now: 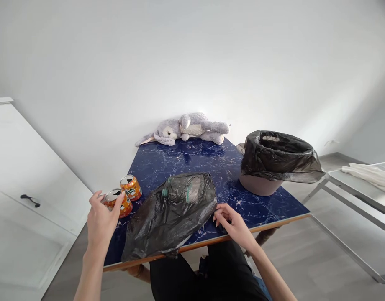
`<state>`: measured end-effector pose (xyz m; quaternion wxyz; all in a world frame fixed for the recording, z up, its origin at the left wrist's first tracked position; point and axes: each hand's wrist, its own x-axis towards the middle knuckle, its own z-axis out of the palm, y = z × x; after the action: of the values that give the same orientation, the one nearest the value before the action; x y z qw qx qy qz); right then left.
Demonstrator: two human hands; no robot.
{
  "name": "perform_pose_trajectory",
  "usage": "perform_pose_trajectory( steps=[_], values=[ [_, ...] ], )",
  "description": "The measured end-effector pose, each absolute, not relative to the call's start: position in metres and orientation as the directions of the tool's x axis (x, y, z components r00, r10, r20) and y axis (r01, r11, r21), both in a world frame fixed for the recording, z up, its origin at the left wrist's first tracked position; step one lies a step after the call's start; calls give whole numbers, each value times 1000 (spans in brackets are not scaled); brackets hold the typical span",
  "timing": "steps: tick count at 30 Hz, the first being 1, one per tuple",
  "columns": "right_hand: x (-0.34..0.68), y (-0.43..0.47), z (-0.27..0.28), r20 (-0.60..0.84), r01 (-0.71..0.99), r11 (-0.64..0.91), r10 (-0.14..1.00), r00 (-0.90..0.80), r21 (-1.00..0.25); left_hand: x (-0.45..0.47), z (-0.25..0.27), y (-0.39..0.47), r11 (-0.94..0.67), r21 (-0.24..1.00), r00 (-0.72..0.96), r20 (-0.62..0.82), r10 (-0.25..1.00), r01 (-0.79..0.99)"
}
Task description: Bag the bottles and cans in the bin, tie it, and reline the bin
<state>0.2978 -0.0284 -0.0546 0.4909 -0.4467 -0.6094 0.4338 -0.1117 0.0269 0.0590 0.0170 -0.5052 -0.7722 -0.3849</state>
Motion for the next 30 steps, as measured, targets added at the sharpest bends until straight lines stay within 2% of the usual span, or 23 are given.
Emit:
perform_pose_trajectory(
  steps=[6,16,21,30],
  values=[
    [298,-28,-55,211,129,225,971,-115,-966,-109,57,23,202,586,-500,407,765,785],
    [298,-30,-52,202,131,217,972,-119,-967,-122,31,15,246,621,-466,220,857,745],
    [298,-30,-53,203,129,216,973,-109,-968,-126,21,20,255,575,-447,220,867,777],
    [299,-31,-48,211,126,224,971,-111,-966,-117,24,31,275,580,-466,210,859,767]
  ],
)
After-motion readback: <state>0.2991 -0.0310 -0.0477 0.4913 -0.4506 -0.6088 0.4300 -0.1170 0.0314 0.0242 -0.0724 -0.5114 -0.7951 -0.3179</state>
